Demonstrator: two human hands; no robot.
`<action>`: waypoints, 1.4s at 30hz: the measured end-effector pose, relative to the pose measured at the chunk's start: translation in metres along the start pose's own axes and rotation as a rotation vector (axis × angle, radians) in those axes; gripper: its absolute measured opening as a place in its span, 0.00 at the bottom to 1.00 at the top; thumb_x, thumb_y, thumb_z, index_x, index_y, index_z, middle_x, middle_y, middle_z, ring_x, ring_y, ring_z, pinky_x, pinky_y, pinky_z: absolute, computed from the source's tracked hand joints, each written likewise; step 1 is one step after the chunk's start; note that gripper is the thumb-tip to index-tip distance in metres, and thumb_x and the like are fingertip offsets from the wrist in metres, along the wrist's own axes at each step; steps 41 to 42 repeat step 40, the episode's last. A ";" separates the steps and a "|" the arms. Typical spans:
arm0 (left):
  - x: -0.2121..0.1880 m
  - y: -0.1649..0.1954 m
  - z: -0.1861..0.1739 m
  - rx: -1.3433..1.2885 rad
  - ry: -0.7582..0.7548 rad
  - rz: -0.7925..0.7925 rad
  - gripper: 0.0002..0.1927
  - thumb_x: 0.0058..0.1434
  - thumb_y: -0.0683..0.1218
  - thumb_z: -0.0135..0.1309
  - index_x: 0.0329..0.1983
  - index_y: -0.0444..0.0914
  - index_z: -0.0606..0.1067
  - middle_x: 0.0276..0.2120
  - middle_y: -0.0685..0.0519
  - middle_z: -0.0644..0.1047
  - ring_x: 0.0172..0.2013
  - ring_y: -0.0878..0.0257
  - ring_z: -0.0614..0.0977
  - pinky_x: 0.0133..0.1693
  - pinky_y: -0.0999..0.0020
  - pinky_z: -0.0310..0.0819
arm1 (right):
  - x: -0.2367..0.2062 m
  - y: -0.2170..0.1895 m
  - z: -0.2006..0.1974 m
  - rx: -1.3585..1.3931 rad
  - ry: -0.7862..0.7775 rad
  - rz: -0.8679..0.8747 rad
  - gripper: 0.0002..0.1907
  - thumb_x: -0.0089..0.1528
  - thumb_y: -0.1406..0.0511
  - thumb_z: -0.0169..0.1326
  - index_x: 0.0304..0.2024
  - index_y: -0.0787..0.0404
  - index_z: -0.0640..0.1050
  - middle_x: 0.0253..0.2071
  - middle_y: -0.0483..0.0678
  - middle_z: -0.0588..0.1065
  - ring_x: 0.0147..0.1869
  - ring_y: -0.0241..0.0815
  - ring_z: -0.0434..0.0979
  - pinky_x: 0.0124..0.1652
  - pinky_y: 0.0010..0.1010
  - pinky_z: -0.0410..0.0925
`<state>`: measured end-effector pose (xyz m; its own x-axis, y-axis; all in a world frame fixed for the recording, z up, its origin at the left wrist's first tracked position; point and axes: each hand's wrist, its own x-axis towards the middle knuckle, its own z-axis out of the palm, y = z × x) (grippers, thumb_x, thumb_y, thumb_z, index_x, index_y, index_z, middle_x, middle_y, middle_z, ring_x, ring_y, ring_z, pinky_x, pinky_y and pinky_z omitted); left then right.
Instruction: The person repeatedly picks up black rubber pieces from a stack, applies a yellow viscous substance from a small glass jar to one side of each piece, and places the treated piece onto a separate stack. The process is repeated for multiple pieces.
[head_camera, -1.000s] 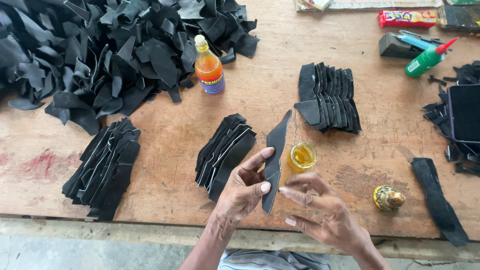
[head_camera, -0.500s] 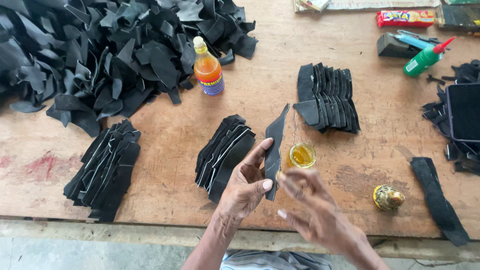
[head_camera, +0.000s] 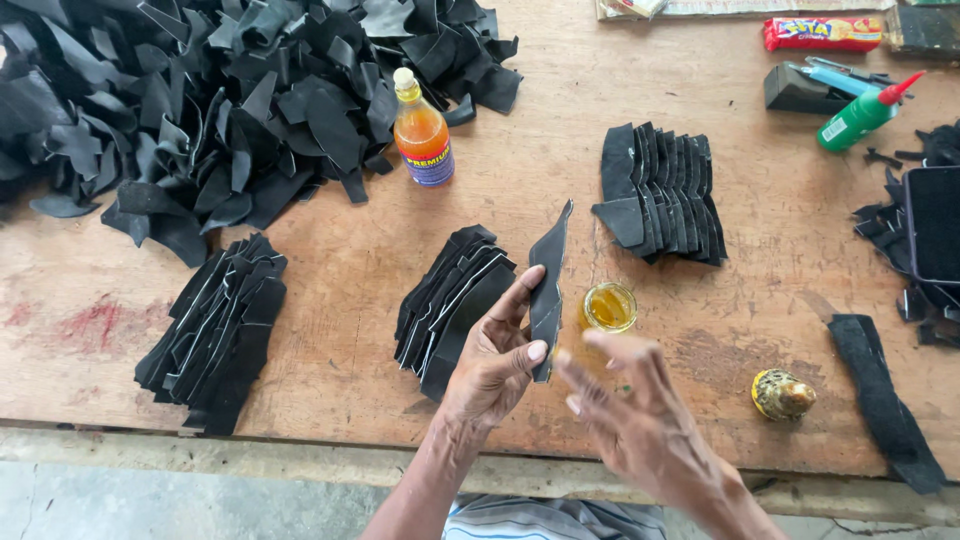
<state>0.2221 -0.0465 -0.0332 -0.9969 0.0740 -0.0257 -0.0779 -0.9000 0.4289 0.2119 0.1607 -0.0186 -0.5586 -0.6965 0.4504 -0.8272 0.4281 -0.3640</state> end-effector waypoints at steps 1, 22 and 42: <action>0.001 0.000 0.000 0.000 0.000 0.001 0.45 0.56 0.30 0.63 0.75 0.31 0.58 0.67 0.47 0.66 0.59 0.58 0.75 0.56 0.66 0.77 | -0.002 -0.002 0.000 0.007 0.006 -0.013 0.40 0.56 0.66 0.61 0.69 0.42 0.64 0.63 0.56 0.63 0.64 0.52 0.64 0.60 0.44 0.69; -0.002 -0.002 -0.001 0.037 -0.026 0.016 0.44 0.59 0.31 0.64 0.77 0.31 0.59 0.66 0.47 0.67 0.53 0.59 0.75 0.49 0.67 0.79 | -0.004 -0.001 0.006 -0.015 -0.050 -0.025 0.44 0.56 0.69 0.59 0.72 0.38 0.59 0.64 0.58 0.56 0.65 0.55 0.60 0.55 0.38 0.71; -0.019 0.001 0.008 -0.031 -0.133 -0.121 0.47 0.57 0.32 0.66 0.78 0.28 0.57 0.69 0.43 0.65 0.54 0.58 0.79 0.48 0.69 0.82 | 0.015 0.021 -0.001 0.090 0.003 0.129 0.41 0.62 0.62 0.59 0.73 0.35 0.56 0.67 0.55 0.58 0.58 0.45 0.64 0.57 0.38 0.70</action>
